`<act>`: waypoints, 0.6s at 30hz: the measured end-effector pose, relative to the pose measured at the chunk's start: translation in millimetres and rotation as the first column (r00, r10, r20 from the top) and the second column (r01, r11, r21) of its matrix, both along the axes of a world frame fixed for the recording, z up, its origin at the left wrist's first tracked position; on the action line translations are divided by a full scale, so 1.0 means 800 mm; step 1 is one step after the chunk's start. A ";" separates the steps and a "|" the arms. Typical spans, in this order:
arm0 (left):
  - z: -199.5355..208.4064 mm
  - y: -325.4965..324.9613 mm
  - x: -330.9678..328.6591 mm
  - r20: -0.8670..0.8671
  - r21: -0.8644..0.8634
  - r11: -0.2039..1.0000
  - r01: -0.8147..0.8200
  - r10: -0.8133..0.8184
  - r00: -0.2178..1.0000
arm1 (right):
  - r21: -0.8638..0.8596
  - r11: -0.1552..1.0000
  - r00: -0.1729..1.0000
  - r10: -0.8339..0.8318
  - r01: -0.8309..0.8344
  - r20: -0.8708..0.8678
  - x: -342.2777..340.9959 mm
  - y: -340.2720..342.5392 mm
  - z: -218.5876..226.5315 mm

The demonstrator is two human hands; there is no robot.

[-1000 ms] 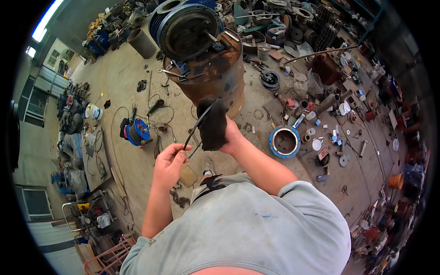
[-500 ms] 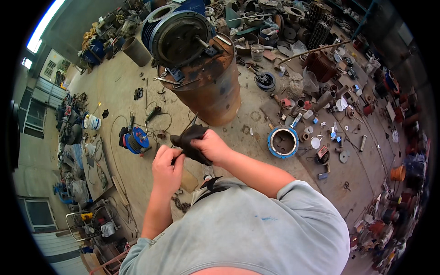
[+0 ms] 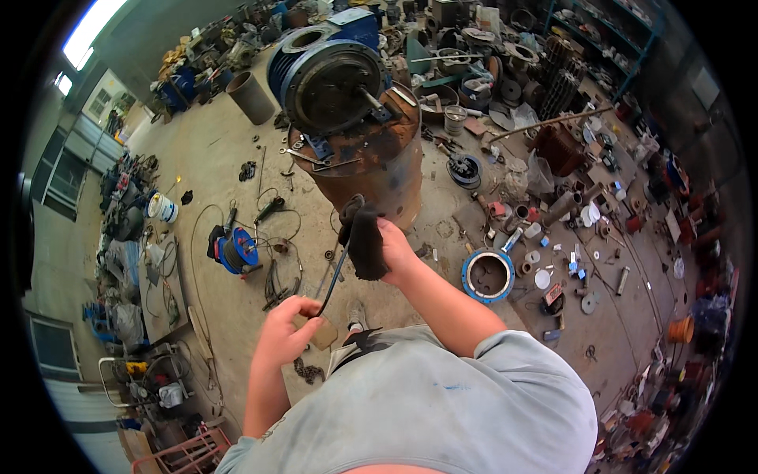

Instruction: The person wipes a metal component attached to a motor with a dark cloth. They then pick up a black rubber ring, inspect it, and walk to a storage area to place it among other similar rings.

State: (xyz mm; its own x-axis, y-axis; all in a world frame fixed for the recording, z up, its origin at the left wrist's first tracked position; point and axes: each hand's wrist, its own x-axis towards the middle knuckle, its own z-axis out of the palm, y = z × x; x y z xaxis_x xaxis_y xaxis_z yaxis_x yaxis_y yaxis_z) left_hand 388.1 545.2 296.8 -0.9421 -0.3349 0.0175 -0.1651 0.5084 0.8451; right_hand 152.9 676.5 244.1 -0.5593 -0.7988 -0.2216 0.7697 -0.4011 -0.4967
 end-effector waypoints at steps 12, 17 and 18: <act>0.002 -0.003 -0.051 -0.099 -0.194 0.965 0.174 -0.195 0.976 | 0.021 0.989 0.989 -0.144 0.144 -0.017 -0.008 0.012 0.000; -0.010 -0.037 0.013 -0.135 -0.281 0.920 0.273 -0.320 0.938 | -0.124 0.983 0.985 -0.118 0.134 0.128 -0.091 0.049 0.008; -0.012 -0.036 0.016 -0.150 -0.246 0.933 0.262 -0.303 0.941 | -0.133 0.983 0.982 -0.109 0.129 0.154 -0.090 0.049 0.003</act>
